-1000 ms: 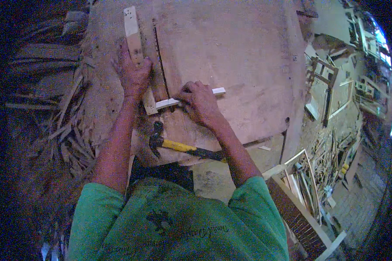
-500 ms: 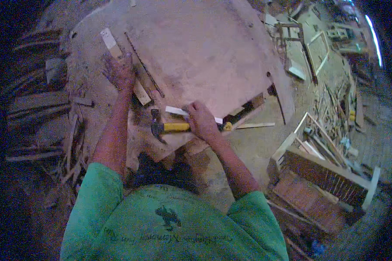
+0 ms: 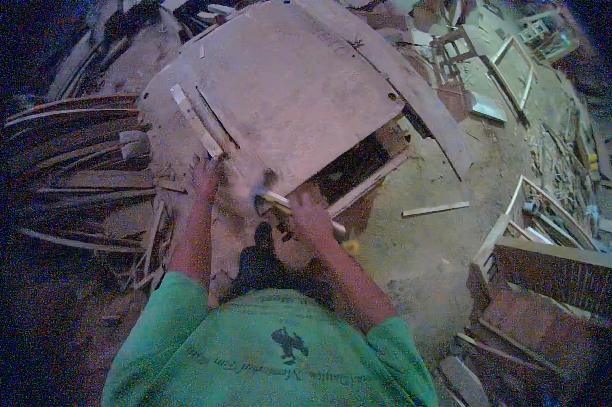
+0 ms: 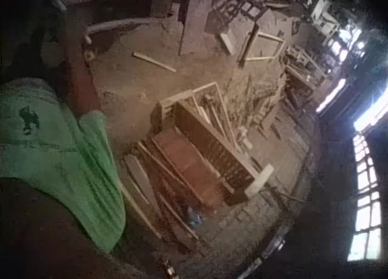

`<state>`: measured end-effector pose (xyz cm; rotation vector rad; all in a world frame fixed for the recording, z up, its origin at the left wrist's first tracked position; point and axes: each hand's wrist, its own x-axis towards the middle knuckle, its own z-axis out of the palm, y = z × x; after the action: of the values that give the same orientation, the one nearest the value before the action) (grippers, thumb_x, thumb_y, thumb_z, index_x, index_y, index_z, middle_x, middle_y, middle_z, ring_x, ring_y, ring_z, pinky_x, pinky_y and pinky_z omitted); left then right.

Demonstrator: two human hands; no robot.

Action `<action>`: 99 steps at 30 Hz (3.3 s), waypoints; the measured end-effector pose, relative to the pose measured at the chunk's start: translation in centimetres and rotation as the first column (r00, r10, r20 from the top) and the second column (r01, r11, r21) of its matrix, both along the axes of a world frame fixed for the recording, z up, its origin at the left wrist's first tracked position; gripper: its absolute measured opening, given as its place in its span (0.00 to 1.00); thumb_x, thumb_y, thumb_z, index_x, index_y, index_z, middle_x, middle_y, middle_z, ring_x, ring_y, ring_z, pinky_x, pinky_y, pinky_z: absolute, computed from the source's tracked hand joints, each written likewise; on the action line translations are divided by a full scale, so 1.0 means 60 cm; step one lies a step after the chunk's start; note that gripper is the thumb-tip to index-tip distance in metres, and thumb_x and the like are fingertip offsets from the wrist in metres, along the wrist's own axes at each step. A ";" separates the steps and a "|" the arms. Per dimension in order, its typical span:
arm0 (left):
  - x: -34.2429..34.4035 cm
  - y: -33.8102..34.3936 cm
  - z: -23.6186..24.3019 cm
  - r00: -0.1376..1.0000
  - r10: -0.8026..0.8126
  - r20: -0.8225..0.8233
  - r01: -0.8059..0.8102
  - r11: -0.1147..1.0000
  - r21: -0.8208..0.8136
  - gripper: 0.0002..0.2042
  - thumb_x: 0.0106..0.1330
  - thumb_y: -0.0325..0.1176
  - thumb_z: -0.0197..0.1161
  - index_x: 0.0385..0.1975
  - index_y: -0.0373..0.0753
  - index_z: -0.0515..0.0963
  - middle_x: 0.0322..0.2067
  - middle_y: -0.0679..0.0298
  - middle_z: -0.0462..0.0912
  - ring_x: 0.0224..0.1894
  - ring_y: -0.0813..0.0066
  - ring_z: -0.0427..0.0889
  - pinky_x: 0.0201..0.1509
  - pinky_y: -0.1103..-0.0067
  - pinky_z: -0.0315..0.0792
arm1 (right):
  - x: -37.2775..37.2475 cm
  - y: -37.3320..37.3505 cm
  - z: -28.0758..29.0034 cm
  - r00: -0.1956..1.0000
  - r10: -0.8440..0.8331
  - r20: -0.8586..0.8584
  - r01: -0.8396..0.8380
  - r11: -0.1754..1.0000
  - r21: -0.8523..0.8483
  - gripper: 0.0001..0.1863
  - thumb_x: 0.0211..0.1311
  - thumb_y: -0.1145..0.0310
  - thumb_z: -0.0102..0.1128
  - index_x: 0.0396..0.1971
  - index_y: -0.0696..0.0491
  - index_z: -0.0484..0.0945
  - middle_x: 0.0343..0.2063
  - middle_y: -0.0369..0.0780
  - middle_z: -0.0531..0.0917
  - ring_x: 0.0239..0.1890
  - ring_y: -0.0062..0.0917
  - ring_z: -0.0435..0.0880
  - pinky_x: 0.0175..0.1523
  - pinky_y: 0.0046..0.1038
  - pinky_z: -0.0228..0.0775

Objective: Hammering and aligning wood strips onto a larger board in a workshop.

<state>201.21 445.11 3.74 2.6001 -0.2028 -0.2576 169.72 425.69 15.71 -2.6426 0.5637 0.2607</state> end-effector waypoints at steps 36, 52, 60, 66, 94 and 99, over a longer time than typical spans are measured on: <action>-0.770 -1.398 0.060 0.575 -0.812 0.098 0.817 0.564 -0.118 0.30 0.72 0.42 0.62 0.69 0.31 0.67 0.70 0.41 0.66 0.73 0.47 0.64 0.74 0.61 0.61 | -1.190 -0.520 -0.214 -0.289 -0.767 -0.573 0.807 -0.517 0.286 0.18 0.59 0.60 0.65 0.44 0.56 0.83 0.32 0.45 0.84 0.35 0.36 0.87 0.41 0.39 0.80; -1.460 -1.927 0.152 -0.177 -0.671 -0.720 0.888 0.207 -0.411 0.38 0.65 0.64 0.64 0.64 0.37 0.76 0.56 0.50 0.83 0.66 0.54 0.75 0.71 0.64 0.65 | -1.297 -1.583 -0.138 -0.083 -0.924 -0.373 0.461 -0.367 0.808 0.16 0.69 0.61 0.57 0.40 0.60 0.84 0.24 0.37 0.83 0.23 0.23 0.81 0.29 0.27 0.73; -1.265 -2.292 0.083 -0.189 -0.762 -0.619 0.364 0.531 -0.765 0.28 0.62 0.54 0.73 0.51 0.36 0.78 0.37 0.62 0.82 0.40 0.70 0.80 0.43 0.73 0.76 | -0.977 -2.074 -0.084 0.155 -0.906 -0.395 0.149 -0.374 0.915 0.16 0.70 0.61 0.60 0.49 0.56 0.84 0.30 0.35 0.84 0.24 0.18 0.78 0.28 0.24 0.71; -1.001 -2.589 -0.001 0.349 -0.630 -0.694 0.622 0.709 -0.332 0.26 0.57 0.46 0.75 0.48 0.32 0.79 0.39 0.49 0.86 0.44 0.58 0.87 0.47 0.65 0.79 | -0.716 -2.374 -0.230 0.405 -0.784 -0.471 0.395 -0.315 0.863 0.23 0.71 0.56 0.61 0.57 0.58 0.80 0.38 0.40 0.86 0.32 0.21 0.81 0.39 0.29 0.76; -0.343 -3.287 -0.385 0.876 -0.433 0.213 0.354 0.877 0.325 0.28 0.65 0.44 0.65 0.58 0.29 0.73 0.44 0.39 0.77 0.49 0.37 0.77 0.54 0.52 0.70 | -1.024 -3.071 -0.553 0.343 -0.603 -0.721 0.874 -0.077 0.480 0.26 0.71 0.54 0.60 0.59 0.58 0.77 0.36 0.43 0.84 0.33 0.29 0.80 0.42 0.35 0.77; -0.391 -3.317 -0.409 0.665 -0.453 0.593 0.186 0.871 0.455 0.30 0.68 0.46 0.68 0.63 0.30 0.72 0.52 0.39 0.78 0.55 0.41 0.75 0.62 0.56 0.68 | -1.120 -3.309 -0.887 0.495 -0.513 -0.701 0.864 0.380 0.331 0.27 0.67 0.54 0.62 0.57 0.59 0.77 0.42 0.49 0.84 0.42 0.40 0.82 0.48 0.40 0.76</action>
<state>177.73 246.12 -20.77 2.8858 -0.9840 0.6493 102.51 227.14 -37.50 -1.3800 1.4467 0.7106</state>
